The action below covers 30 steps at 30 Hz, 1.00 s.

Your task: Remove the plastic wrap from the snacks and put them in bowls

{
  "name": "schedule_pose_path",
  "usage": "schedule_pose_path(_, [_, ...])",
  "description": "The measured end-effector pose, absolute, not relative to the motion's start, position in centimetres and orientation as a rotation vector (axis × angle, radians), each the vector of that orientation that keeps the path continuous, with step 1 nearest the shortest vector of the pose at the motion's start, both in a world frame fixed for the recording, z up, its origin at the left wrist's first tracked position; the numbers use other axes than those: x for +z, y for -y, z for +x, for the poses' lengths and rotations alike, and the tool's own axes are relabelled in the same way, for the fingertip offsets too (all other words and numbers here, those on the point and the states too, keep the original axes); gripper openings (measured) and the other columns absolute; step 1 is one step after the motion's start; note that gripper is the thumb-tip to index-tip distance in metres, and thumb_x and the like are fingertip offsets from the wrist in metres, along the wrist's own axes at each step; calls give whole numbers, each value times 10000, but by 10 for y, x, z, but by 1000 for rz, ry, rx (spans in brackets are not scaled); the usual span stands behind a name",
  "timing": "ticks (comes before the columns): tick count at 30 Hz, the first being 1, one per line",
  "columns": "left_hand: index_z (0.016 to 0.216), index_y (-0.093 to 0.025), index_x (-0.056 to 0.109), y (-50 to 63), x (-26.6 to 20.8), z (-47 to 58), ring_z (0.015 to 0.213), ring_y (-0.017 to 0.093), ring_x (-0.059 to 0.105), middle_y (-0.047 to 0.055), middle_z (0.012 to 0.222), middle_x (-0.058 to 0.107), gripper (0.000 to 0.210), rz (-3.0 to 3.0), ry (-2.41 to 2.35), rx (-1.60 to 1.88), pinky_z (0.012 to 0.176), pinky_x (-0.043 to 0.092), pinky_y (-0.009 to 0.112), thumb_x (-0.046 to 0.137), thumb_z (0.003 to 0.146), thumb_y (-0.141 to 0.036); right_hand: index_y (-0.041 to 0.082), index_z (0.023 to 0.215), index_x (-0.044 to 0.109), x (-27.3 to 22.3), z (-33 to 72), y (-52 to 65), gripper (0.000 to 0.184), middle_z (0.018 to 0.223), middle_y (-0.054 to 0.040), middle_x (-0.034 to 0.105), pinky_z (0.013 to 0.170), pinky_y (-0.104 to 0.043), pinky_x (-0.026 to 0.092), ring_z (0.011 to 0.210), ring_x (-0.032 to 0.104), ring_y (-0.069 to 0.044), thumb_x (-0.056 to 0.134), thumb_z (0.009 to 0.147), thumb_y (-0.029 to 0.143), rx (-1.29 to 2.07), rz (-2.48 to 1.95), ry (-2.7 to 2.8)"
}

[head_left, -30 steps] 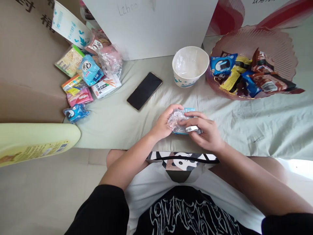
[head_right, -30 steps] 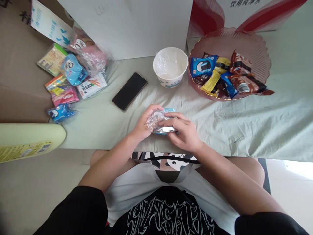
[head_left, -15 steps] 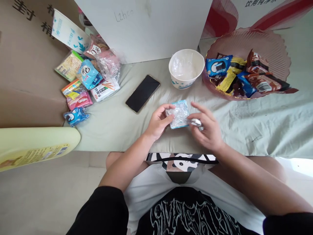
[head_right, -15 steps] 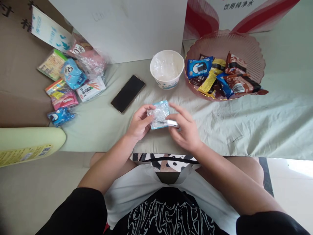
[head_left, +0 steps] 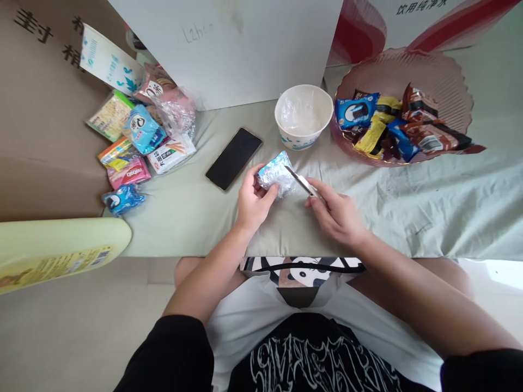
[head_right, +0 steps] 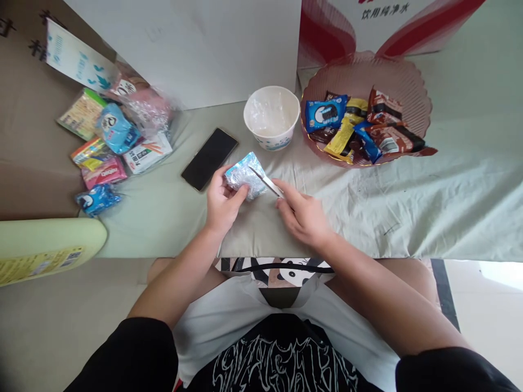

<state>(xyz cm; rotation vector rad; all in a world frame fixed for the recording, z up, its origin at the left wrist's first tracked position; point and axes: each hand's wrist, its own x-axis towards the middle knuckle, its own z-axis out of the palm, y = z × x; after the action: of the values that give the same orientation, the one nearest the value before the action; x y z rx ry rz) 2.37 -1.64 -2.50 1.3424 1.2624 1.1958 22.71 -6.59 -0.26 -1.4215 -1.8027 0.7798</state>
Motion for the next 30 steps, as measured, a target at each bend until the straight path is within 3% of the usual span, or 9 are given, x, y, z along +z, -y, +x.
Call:
schedule_pose_path(6, [1167,-239,565,14,-25,23,1009,213,703,78,1143,687,647,1291,-1244,1269,866,583,331,814,712,-626,306,1415,595,-9,223,68,442,1093,-36,787,707,-342,595,826,750,-236,500,984,286,712,-1421,1917])
schedule_pose_path(14, [998,-295,494,-3,-17,-8,871,164,636,14,987,611,543,1090,-1210,1359,723,532,288,778,708,-658,286,1328,670,-7,242,57,399,914,-42,758,628,-330,547,709,693,-213,556,946,272,422,-1493,1898])
schedule_pose_path(17, [972,-267,482,8,-18,2,731,130,565,-15,864,549,599,1221,-1253,1286,646,481,260,794,671,-680,290,1290,683,-8,251,48,387,1003,-71,739,651,-363,545,805,690,-246,551,929,247,243,-1585,1861])
schedule_pose_path(19, [941,-243,501,15,-19,9,697,121,529,-24,815,526,544,1384,-1273,1174,646,463,259,755,727,-673,271,1270,683,-9,252,46,380,1083,-98,725,713,-406,553,888,683,-277,542,920,226,176,-1611,1907])
schedule_pose_path(22, [935,-227,545,18,-20,9,811,160,579,13,880,581,447,1549,-1287,1150,768,496,305,600,868,-665,234,1229,677,-9,247,47,341,1135,-129,707,819,-482,544,964,666,-314,556,910,222,139,-1577,1972])
schedule_pose_path(26, [1077,-237,578,13,-24,0,1027,233,633,76,1048,636,529,1497,-1220,1319,924,511,376,442,919,-723,239,1208,651,-7,240,51,312,1170,-125,700,904,-482,551,1046,673,-304,542,918,201,280,-1407,2000])
schedule_pose_path(30, [1205,-241,548,15,-24,3,1051,247,673,97,1138,674,629,1486,-1127,1126,896,544,370,654,801,-712,237,1276,604,-6,237,54,359,1263,-136,681,983,-495,546,1169,655,-311,566,920,254,422,-1218,2036])
